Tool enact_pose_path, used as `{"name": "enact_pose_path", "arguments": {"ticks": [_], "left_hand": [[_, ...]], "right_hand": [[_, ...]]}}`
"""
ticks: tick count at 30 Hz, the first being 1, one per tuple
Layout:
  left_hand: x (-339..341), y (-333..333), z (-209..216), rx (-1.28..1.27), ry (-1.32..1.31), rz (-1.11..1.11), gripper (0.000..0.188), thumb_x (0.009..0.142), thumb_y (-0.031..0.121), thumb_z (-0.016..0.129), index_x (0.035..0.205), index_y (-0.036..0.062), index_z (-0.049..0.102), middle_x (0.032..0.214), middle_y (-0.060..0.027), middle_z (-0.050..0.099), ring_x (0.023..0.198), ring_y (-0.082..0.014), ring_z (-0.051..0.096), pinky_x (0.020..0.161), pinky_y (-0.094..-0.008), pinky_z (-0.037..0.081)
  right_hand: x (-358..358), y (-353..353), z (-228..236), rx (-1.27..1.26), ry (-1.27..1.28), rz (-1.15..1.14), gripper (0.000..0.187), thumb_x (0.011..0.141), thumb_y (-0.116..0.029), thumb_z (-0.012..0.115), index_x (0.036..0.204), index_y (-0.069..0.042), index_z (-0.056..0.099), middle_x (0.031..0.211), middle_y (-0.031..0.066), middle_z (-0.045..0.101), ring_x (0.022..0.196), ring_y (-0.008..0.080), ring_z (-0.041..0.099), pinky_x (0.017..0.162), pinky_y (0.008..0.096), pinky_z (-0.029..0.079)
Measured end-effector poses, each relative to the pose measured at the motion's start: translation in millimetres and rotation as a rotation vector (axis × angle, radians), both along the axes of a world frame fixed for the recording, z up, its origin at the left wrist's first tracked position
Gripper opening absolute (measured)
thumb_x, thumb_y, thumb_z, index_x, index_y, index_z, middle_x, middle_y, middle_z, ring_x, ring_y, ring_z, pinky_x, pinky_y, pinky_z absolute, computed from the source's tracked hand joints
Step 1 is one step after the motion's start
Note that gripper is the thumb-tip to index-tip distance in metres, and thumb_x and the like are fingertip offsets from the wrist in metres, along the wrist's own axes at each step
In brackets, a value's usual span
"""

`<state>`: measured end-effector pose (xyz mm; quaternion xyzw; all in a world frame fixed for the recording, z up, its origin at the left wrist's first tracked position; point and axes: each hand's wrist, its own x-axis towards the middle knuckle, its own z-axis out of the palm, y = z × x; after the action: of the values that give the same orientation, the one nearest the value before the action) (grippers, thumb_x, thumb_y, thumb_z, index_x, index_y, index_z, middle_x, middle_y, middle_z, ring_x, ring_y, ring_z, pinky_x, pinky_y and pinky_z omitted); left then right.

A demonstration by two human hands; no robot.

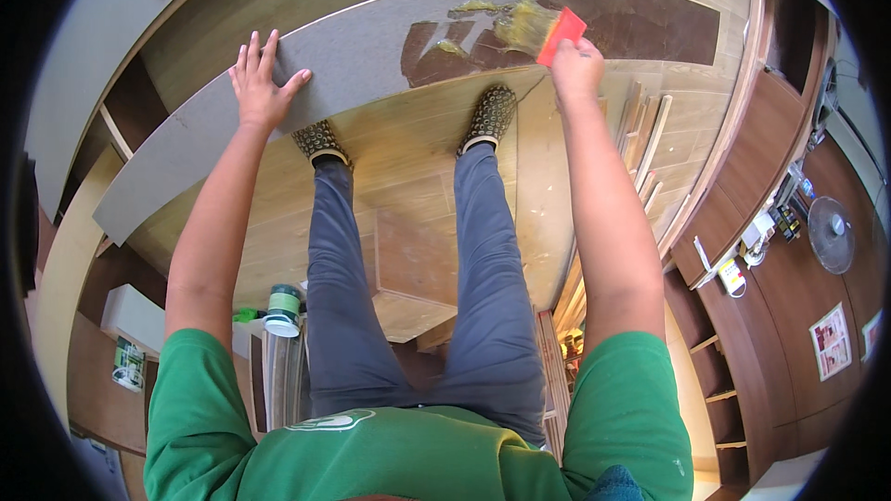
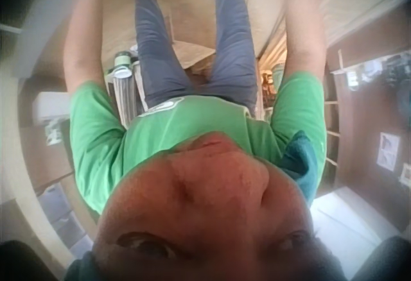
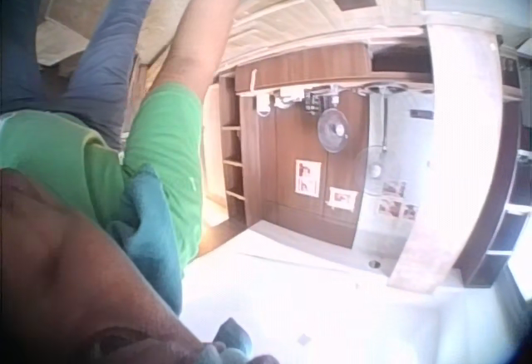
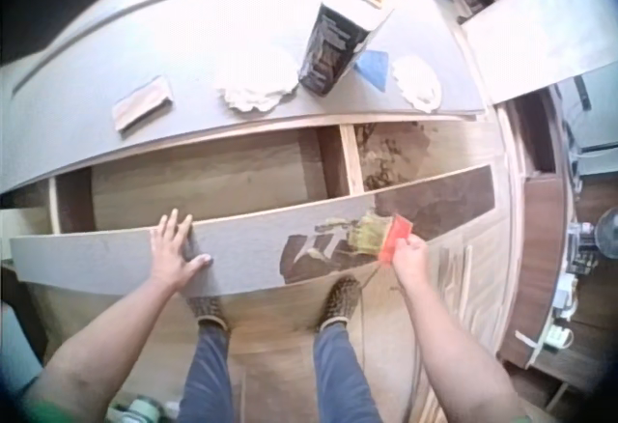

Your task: The person pours liquid adhesive from a metal container onto a wooden plank and uses a red scraper to spread the adhesive across the surface.

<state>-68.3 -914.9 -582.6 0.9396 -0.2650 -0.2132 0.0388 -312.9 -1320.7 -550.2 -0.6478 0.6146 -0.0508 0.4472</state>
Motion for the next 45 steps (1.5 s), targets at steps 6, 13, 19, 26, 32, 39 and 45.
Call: {"name": "enact_pose_path", "arguments": {"ticks": [6, 13, 19, 26, 32, 39, 45], "left_hand": [[0.0, -2.0, 2.9, 0.027, 0.022, 0.022, 0.09, 0.08, 0.063, 0.071, 0.155, 0.0328, 0.033, 0.163, -0.0059, 0.025, 0.152, -0.0305, 0.018, 0.124, -0.0533, 0.009], [4.5, -8.0, 12.5, 0.065, 0.06, 0.03, 0.086, 0.078, 0.059, 0.075, 0.151, 0.0317, 0.039, 0.152, -0.0029, 0.041, 0.148, -0.027, 0.026, 0.123, -0.0521, 0.011], [10.4, -15.3, 21.8, 0.079, 0.101, 0.041, 0.083, 0.076, 0.056, 0.078, 0.147, 0.0301, 0.045, 0.146, -0.0016, 0.047, 0.143, -0.024, 0.033, 0.122, -0.0521, 0.013], [14.7, -14.2, 21.9, 0.093, 0.139, 0.05, 0.078, 0.075, 0.055, 0.078, 0.144, 0.0311, 0.048, 0.146, -0.0007, 0.047, 0.143, -0.0233, 0.033, 0.121, -0.0546, 0.012], [13.7, -10.9, 16.4, 0.048, 0.085, 0.07, 0.082, 0.076, 0.055, 0.078, 0.147, 0.0275, 0.045, 0.152, -0.0005, 0.043, 0.144, -0.0229, 0.032, 0.122, -0.0515, 0.014], [26.2, 9.4, 21.9, 0.15, 0.044, 0.083, 0.089, 0.075, 0.059, 0.077, 0.149, 0.0241, 0.043, 0.158, -0.0028, 0.036, 0.147, -0.0233, 0.028, 0.124, -0.0468, 0.015], [25.3, 15.1, 19.8, 0.167, 0.074, 0.126, 0.089, 0.075, 0.061, 0.076, 0.15, 0.0244, 0.043, 0.16, -0.0032, 0.033, 0.149, -0.0236, 0.024, 0.125, -0.046, 0.012]], "right_hand": [[35.7, -8.4, 3.7, 0.155, -0.05, -0.136, 0.01, 0.09, -0.008, 0.054, 0.086, -0.001, 0.061, 0.08, 0.0082, 0.065, 0.068, 0.0185, 0.066, 0.058, 0.0354, 0.058], [101.4, -5.9, 11.2, 0.172, -0.053, -0.166, 0.014, 0.092, -0.007, 0.052, 0.092, 0.005, 0.06, 0.09, 0.0141, 0.067, 0.074, 0.0232, 0.07, 0.061, 0.0364, 0.062], [131.3, 8.1, 12.2, 0.172, -0.115, -0.172, 0.016, 0.091, -0.007, 0.054, 0.098, 0.006, 0.059, 0.094, 0.0157, 0.066, 0.077, 0.0263, 0.071, 0.062, 0.0394, 0.064], [100.2, 3.5, 51.1, 0.197, -0.189, -0.108, 0.016, 0.093, -0.008, 0.055, 0.102, 0.004, 0.058, 0.098, 0.0134, 0.065, 0.085, 0.0251, 0.07, 0.07, 0.0394, 0.064], [53.8, 0.9, 43.4, 0.24, -0.046, -0.194, 0.018, 0.095, -0.012, 0.054, 0.106, 0.001, 0.06, 0.098, 0.0111, 0.066, 0.085, 0.0246, 0.07, 0.072, 0.0388, 0.062], [33.5, 1.8, 12.0, 0.206, 0.071, -0.117, 0.016, 0.095, -0.012, 0.053, 0.103, 0.0, 0.059, 0.096, 0.0109, 0.065, 0.082, 0.024, 0.07, 0.07, 0.0402, 0.063], [73.7, 30.7, 6.1, 0.194, 0.0, -0.085, 0.012, 0.092, -0.008, 0.052, 0.095, 0.001, 0.06, 0.09, 0.0117, 0.065, 0.074, 0.0225, 0.069, 0.062, 0.0379, 0.062]]}}
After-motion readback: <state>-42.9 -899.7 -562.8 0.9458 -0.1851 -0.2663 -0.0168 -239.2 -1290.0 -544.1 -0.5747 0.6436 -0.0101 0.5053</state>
